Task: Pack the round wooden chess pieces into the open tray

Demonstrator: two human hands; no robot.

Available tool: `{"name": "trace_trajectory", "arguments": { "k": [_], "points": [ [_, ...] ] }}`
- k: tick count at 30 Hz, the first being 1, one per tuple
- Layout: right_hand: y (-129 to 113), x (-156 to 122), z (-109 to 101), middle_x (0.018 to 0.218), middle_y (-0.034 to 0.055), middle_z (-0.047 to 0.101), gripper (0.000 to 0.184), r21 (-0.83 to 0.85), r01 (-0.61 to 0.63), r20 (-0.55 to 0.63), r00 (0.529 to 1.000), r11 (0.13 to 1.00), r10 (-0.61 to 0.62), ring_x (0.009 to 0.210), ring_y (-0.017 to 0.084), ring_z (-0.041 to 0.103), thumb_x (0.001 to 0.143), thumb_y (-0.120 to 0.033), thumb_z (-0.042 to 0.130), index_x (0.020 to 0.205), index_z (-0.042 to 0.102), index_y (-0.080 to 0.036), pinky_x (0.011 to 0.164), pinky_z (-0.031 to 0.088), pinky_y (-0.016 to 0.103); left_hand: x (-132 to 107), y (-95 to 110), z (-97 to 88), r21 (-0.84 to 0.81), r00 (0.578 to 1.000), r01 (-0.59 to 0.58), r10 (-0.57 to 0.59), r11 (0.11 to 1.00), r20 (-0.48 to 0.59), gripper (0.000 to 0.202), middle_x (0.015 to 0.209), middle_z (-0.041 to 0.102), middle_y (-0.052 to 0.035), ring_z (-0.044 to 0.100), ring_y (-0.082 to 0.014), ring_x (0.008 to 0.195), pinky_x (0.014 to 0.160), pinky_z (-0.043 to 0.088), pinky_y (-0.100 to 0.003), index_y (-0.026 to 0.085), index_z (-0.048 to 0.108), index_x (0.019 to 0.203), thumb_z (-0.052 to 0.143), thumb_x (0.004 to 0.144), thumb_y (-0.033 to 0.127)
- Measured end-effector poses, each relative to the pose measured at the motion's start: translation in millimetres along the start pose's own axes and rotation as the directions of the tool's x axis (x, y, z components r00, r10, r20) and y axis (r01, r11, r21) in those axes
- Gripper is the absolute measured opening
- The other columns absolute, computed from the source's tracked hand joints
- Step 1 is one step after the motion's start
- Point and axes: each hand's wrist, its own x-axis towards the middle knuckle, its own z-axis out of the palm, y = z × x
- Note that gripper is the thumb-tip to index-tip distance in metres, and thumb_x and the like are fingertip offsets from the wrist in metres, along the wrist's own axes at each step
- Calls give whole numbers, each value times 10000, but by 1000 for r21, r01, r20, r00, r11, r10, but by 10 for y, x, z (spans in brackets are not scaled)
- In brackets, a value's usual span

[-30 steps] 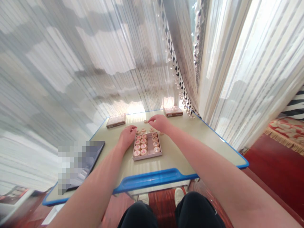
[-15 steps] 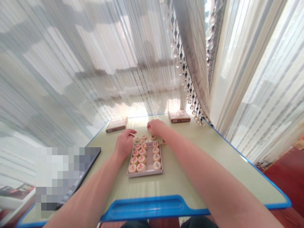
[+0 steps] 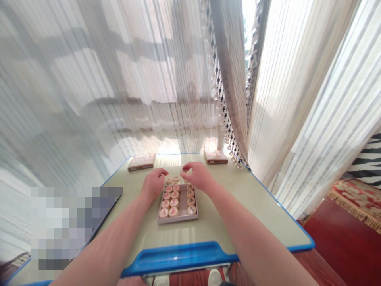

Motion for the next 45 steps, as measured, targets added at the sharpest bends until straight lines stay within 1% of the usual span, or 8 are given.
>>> {"name": "trace_trajectory", "arguments": {
  "k": [2, 6, 11, 17, 22, 27, 38, 45],
  "points": [
    [-19, -84, -39, 870, 40, 667, 183, 17, 42, 23, 999, 999, -42, 843, 186, 564, 701, -279, 636, 855, 673, -189, 762, 441, 311, -13, 11, 3, 13, 1000, -18, 18, 1000, 6, 330, 879, 672, -51, 594, -181, 868, 816, 446, -279, 169, 658, 801, 350, 698, 113],
    [-50, -142, -80, 833, 41, 619, 160, -12, 143, 152, 978, 990, -140, 836, 183, 554, 658, -279, 695, 789, 678, -189, 785, 433, 315, -16, 4, 9, 19, 1000, -26, 26, 999, 8, 327, 869, 671, -54, 592, -184, 858, 808, 449, -287, 170, 658, 791, 347, 701, 125],
    [-61, -165, -25, 913, 62, 596, 191, -62, 150, 271, 954, 987, -128, 881, 191, 557, 676, -307, 691, 833, 695, -197, 821, 433, 324, -10, -31, 23, 17, 1000, -21, 20, 1000, 16, 312, 863, 679, -45, 595, -182, 863, 823, 449, -282, 181, 660, 778, 358, 708, 142],
    [8, -172, 21, 887, 59, 604, 210, -112, 159, 265, 956, 981, -124, 871, 189, 558, 690, -349, 677, 830, 698, -194, 812, 428, 316, -14, -33, 33, 34, 1000, 4, -5, 999, 28, 303, 866, 688, -39, 602, -183, 855, 816, 454, -281, 184, 670, 781, 376, 711, 162],
    [-48, -176, 24, 888, 54, 601, 217, -174, 142, 269, 959, 974, -91, 878, 188, 551, 689, -358, 664, 832, 690, -197, 778, 423, 294, -5, -27, 23, 48, 999, 26, -28, 999, 46, 296, 862, 689, -38, 604, -180, 863, 828, 452, -278, 189, 672, 768, 383, 711, 161],
    [-106, -183, 26, 870, 49, 596, 207, -232, 121, 287, 957, 965, -51, 871, 193, 548, 675, -344, 659, 829, 674, -207, 747, 419, 287, -10, -17, 12, 56, 998, 2, -6, 998, 59, 290, 849, 689, -35, 603, -177, 832, 803, 454, -274, 191, 675, 756, 391, 705, 162],
    [-135, -183, -5, 866, 49, 612, 225, -293, 152, 283, 957, 944, -66, 926, 214, 521, 668, -365, 663, 835, 680, -216, 776, 403, 299, -3, -10, 4, 62, 998, -1, -3, 998, 66, 293, 817, 688, -28, 601, -177, 802, 772, 454, -277, 199, 681, 759, 392, 714, 193],
    [-147, -175, -16, 832, 45, 628, 218, -319, 164, 297, 952, 934, -65, 875, 206, 534, 666, -357, 663, 825, 686, -210, 730, 405, 292, -9, 27, -3, 64, 996, 23, -28, 998, 83, 279, 797, 692, -19, 605, -170, 803, 794, 456, -263, 207, 685, 745, 406, 720, 207]
  ]
}}
